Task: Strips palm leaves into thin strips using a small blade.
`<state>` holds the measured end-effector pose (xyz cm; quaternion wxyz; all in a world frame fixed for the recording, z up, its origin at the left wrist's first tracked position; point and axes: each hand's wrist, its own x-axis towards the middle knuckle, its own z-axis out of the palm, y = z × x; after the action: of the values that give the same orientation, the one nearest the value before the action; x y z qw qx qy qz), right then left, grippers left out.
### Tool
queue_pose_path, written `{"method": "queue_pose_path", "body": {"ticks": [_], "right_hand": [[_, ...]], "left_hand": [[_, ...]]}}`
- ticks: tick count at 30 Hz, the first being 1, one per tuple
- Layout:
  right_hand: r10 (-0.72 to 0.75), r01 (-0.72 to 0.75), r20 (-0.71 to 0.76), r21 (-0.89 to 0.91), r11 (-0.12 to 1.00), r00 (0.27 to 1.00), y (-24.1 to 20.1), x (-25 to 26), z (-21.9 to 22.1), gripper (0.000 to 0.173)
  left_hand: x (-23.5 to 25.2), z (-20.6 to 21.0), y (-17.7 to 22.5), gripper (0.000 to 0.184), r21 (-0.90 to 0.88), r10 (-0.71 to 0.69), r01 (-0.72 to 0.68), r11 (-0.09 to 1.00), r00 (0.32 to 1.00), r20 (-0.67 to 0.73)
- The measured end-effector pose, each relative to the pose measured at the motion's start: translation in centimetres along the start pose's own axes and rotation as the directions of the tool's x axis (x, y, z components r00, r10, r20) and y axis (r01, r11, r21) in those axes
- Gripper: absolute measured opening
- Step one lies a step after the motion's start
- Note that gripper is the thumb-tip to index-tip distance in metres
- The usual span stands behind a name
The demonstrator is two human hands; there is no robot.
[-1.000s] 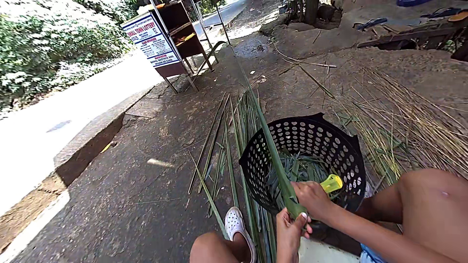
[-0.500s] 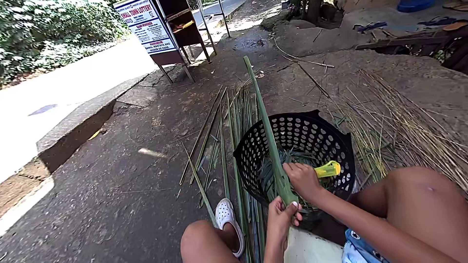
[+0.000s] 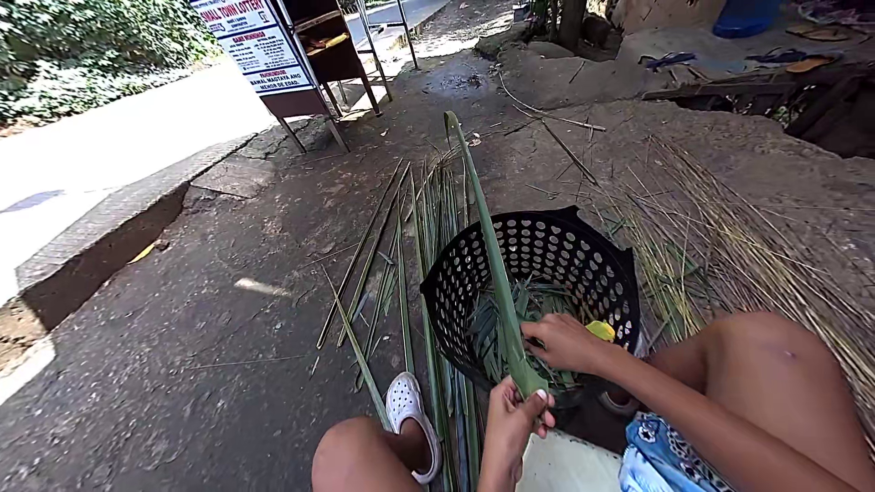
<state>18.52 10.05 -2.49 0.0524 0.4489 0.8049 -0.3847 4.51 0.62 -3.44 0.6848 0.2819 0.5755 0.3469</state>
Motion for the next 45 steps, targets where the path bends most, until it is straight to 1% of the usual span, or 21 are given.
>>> {"method": "queue_pose_path", "body": {"ticks": [2,4,7,11,13,14,15,17,18,19,21,23,24,25,27,30,34,36,40,42,45], "right_hand": [[0.045,-0.044,0.031,-0.037,0.998,0.999,-0.6,0.0,0.4,0.028],[0.129,-0.130,-0.022,-0.052,0.990,0.991,-1.5,-0.2,0.7,0.028],[0.262,-0.268,-0.135,-0.026,0.963,0.956,-2.9,-0.1,0.7,0.029],[0.482,-0.457,-0.236,0.155,0.876,0.844,-2.1,0.8,-1.6,0.033],[0.539,-0.478,-0.314,0.253,0.841,0.782,-1.6,0.3,-3.1,0.034],[0.535,-0.456,-0.358,0.284,0.843,0.766,-1.3,-0.1,-3.5,0.033],[0.504,-0.416,-0.392,0.291,0.861,0.769,-1.2,-0.5,-3.7,0.031],[0.371,-0.299,-0.407,0.231,0.926,0.834,-1.0,-1.5,-3.5,0.025],[0.295,-0.245,-0.358,0.178,0.953,0.886,-1.0,-2.0,-3.3,0.024],[0.230,-0.203,-0.273,0.125,0.971,0.934,-1.2,-2.4,-3.0,0.024],[0.145,-0.144,-0.066,0.022,0.989,0.987,-1.8,-2.4,-2.4,0.026],[0.084,-0.080,0.077,-0.058,0.995,0.993,-2.4,-2.0,-1.3,0.026],[0.085,-0.070,0.152,-0.098,0.993,0.985,-2.8,-1.8,-0.9,0.027],[0.103,-0.074,0.215,-0.138,0.988,0.971,-3.2,-1.6,-0.6,0.029],[0.174,-0.123,0.273,-0.192,0.974,0.946,-4.1,-1.4,-0.3,0.031],[0.287,-0.240,0.229,-0.212,0.947,0.930,-5.2,-1.1,0.0,0.035],[0.320,-0.299,0.097,-0.189,0.935,0.942,-5.9,-0.8,0.7,0.036],[0.340,-0.333,0.023,-0.151,0.931,0.940,-5.7,-0.5,0.7,0.036],[0.438,-0.444,-0.125,-0.020,0.896,0.890,-4.0,0.1,-1.4,0.035],[0.453,-0.452,-0.125,0.039,0.891,0.883,-3.4,-0.2,-2.1,0.035],[0.345,-0.345,-0.012,0.027,0.938,0.938,-2.9,-1.1,-2.1,0.033]], "left_hand": [[-0.1,0.1,-0.2,0.016,0.019,0.007,-0.007,1.000,1.000,0.014],[-0.2,0.2,-0.2,0.016,0.021,0.019,-0.019,1.000,1.000,0.012],[-0.2,0.2,-0.5,0.018,-0.013,0.031,-0.031,0.999,0.999,0.010],[-0.9,-0.2,-1.7,0.020,-0.019,0.004,-0.003,1.000,0.997,0.082],[-1.2,-0.6,-2.0,0.020,0.002,-0.017,0.017,1.000,0.994,0.105],[-1.1,-0.8,-2.1,0.019,0.006,-0.021,0.021,1.000,0.994,0.111],[-1.0,-0.9,-2.1,0.019,0.006,-0.020,0.020,1.000,0.993,0.114],[-0.6,-0.9,-1.9,0.019,-0.012,-0.003,0.004,1.000,0.995,0.099],[-0.4,-0.7,-1.8,0.019,-0.014,0.009,-0.008,1.000,0.997,0.081],[-0.3,-0.6,-1.6,0.018,-0.011,0.024,-0.023,1.000,0.998,0.059],[-0.3,-0.3,-1.4,0.017,-0.001,0.048,-0.048,0.999,0.999,0.011],[-0.5,-0.2,-1.4,0.014,0.026,0.072,-0.071,0.997,0.997,-0.020],[-0.5,-0.1,-1.5,0.013,0.047,0.085,-0.083,0.995,0.996,-0.028],[-0.6,-0.1,-1.6,0.013,0.081,0.099,-0.096,0.992,0.994,-0.036],[-0.6,-0.2,-1.6,0.012,0.197,0.125,-0.112,0.974,0.991,-0.053],[-0.7,-0.3,-1.3,0.011,0.289,0.144,-0.118,0.950,0.987,-0.073],[-0.6,-0.5,-0.4,0.009,0.287,0.132,-0.098,0.953,0.986,-0.099],[-0.8,-0.6,-0.4,0.009,0.259,0.114,-0.088,0.962,0.989,-0.089],[-1.3,-0.4,-1.1,0.011,0.256,0.086,-0.068,0.964,0.995,-0.058],[-1.4,-0.5,-0.9,0.010,0.247,0.068,-0.052,0.968,0.996,-0.055],[-1.3,-0.3,-0.6,0.011,0.174,0.057,-0.051,0.983,0.998,-0.028]]}}
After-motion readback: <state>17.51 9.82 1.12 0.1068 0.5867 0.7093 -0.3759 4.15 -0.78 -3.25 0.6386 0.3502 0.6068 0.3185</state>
